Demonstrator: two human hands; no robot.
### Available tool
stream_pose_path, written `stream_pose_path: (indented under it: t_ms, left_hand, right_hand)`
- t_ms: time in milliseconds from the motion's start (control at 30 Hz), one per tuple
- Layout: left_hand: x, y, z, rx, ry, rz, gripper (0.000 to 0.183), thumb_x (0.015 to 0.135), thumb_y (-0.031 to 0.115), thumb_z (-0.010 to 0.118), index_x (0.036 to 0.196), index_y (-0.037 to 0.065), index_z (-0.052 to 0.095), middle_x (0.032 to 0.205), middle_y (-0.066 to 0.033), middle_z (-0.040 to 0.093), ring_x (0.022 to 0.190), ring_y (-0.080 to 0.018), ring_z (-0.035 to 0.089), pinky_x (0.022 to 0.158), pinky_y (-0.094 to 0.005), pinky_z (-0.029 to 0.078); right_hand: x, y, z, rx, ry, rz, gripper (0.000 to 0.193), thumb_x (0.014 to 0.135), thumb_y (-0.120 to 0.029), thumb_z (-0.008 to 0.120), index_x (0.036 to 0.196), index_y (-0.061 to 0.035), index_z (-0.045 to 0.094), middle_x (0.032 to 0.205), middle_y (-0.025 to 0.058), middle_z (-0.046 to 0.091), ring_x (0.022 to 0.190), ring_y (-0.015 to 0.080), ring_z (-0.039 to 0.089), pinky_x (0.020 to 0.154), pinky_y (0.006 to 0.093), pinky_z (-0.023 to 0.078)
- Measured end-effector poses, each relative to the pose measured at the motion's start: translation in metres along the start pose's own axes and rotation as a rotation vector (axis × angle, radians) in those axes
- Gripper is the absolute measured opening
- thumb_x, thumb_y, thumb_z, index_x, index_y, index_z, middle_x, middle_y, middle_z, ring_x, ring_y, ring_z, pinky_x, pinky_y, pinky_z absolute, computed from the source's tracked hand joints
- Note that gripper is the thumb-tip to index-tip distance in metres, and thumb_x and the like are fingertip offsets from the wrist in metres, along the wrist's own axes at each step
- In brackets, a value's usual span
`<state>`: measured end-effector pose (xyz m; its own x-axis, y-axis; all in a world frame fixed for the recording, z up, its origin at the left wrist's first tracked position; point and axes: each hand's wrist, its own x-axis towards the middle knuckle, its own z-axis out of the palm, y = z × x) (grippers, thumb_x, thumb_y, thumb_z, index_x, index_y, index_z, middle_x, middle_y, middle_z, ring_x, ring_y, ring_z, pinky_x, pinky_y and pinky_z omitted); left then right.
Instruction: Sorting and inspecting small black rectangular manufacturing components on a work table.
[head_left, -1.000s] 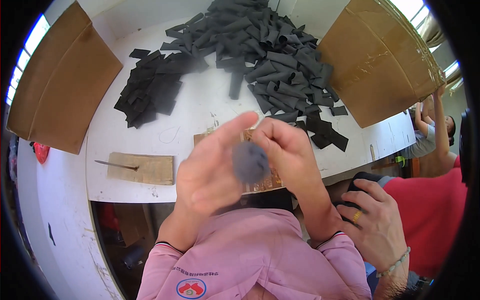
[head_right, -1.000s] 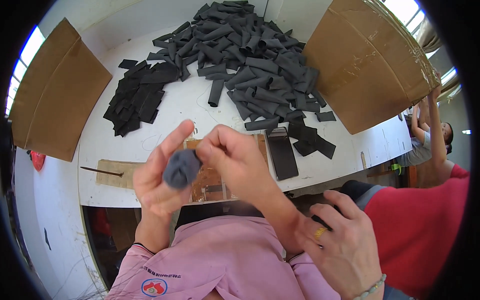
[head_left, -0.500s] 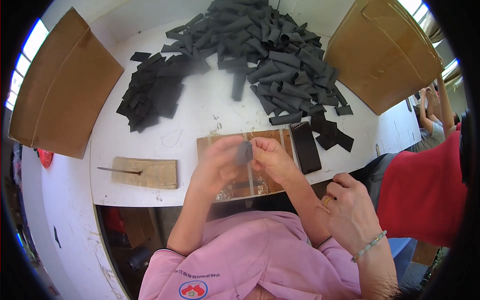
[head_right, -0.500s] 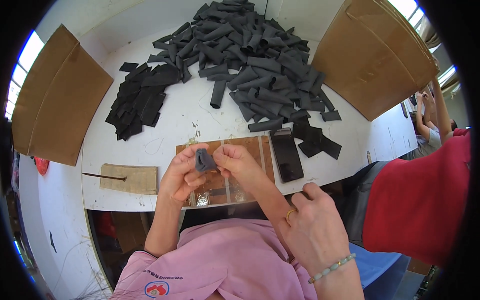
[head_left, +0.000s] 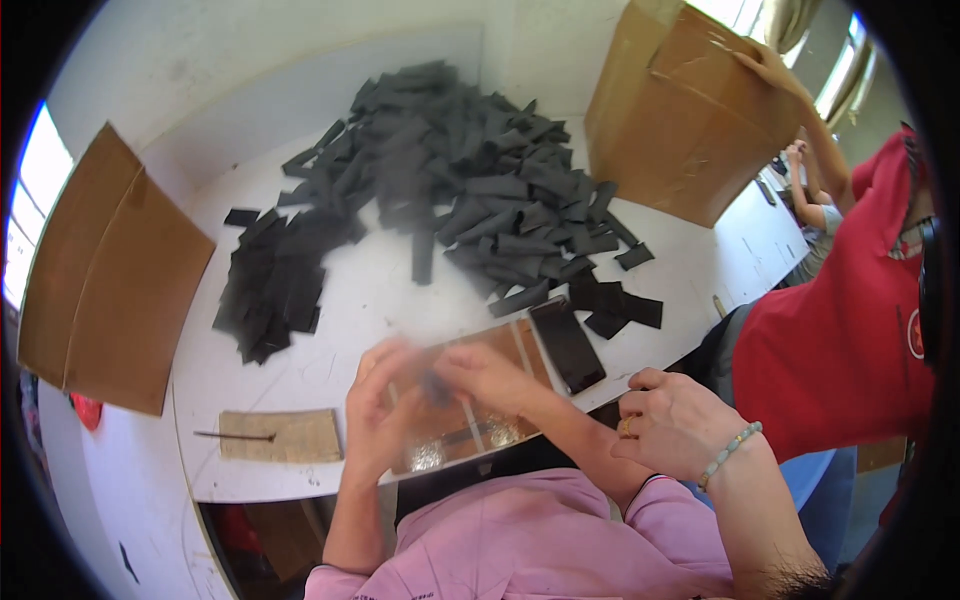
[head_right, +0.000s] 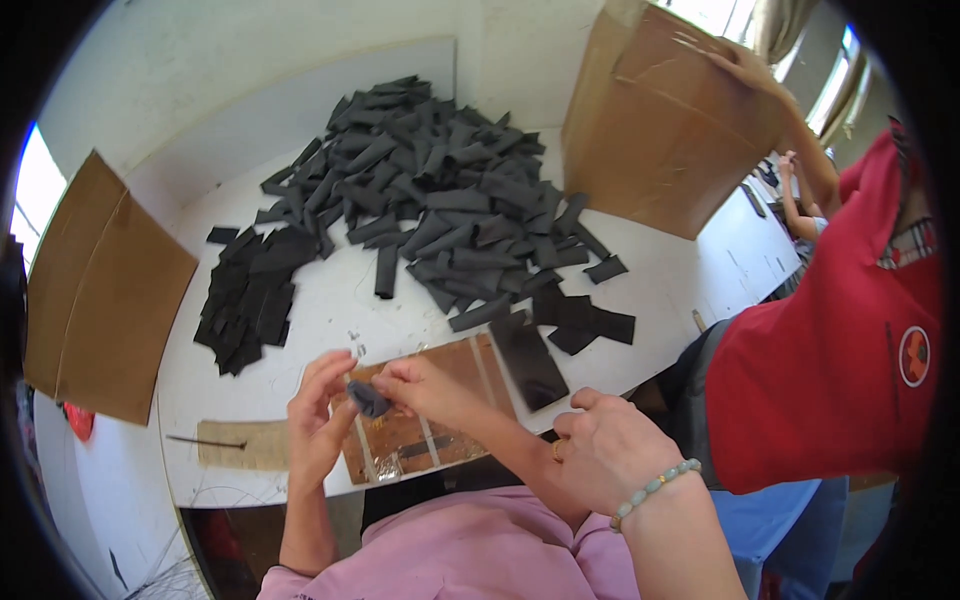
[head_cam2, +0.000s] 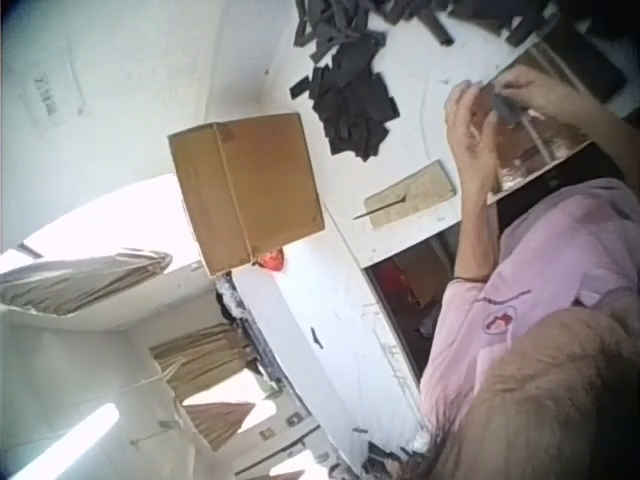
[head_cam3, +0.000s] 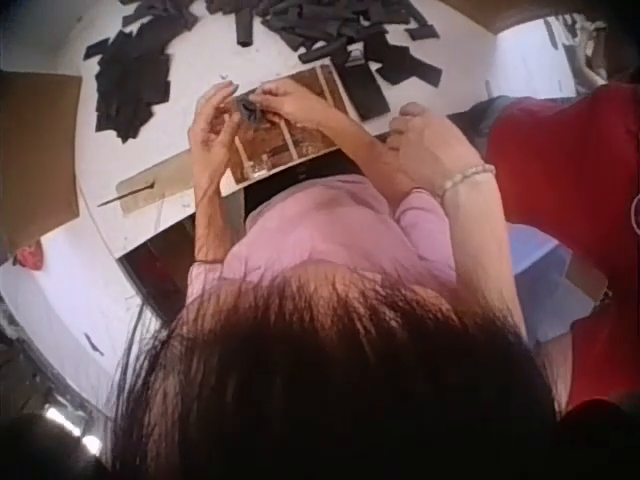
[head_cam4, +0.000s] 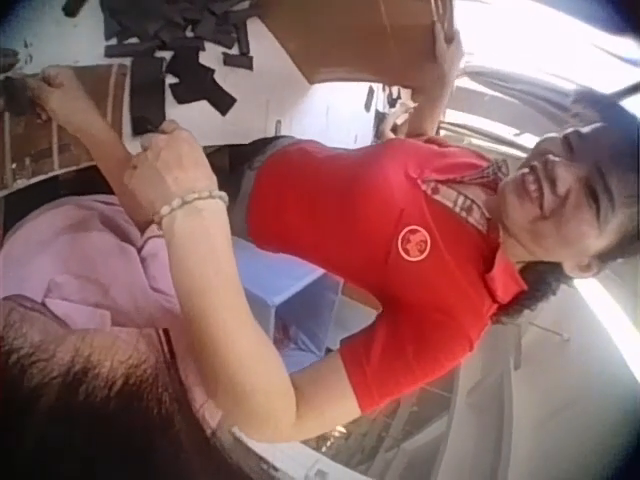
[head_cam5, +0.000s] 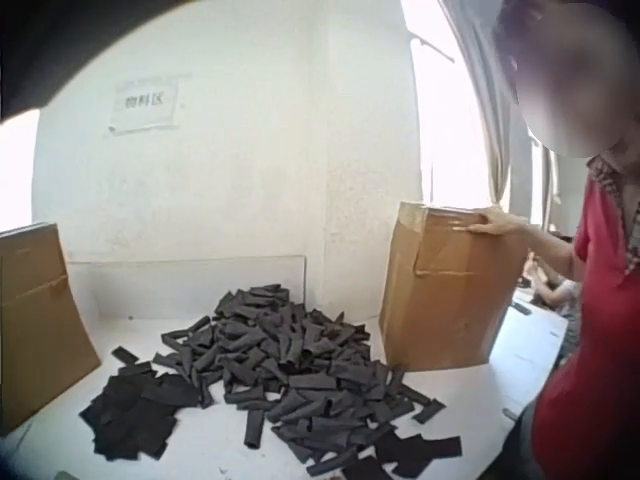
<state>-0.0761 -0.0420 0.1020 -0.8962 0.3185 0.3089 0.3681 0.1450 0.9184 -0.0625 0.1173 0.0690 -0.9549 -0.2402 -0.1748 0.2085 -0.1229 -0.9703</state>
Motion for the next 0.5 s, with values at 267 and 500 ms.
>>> stream_pose_path:
  t_ms: [267, 500]
  left_hand:
    - [0.009, 0.002, -0.004, -0.168, -0.088, 0.147, 0.008, 0.072, 0.0, 0.06, 0.08, -0.001, 0.059, 0.086, -0.0074, 0.06, 0.091, -0.019, 0.051, 0.081, -0.0298, 0.038]
    - [-0.005, 0.002, -0.001, -0.362, 0.115, 0.012, 0.002, 0.075, -0.001, 0.059, 0.076, -0.002, 0.057, 0.085, -0.0089, 0.058, 0.083, -0.0163, 0.052, 0.075, -0.0261, 0.04]
  right_hand:
    - [-0.013, -0.022, 0.003, -0.454, 0.307, -0.452, 0.029, 0.081, -0.029, 0.054, 0.082, 0.0, 0.054, 0.067, 0.0085, 0.053, 0.061, 0.0189, 0.054, 0.051, 0.029, 0.039]
    - [-0.047, -0.098, 0.019, -0.976, 0.252, -0.685, 0.044, 0.066, -0.041, 0.066, 0.084, -0.0029, 0.053, 0.072, 0.0087, 0.051, 0.068, 0.0246, 0.054, 0.056, 0.0318, 0.042]
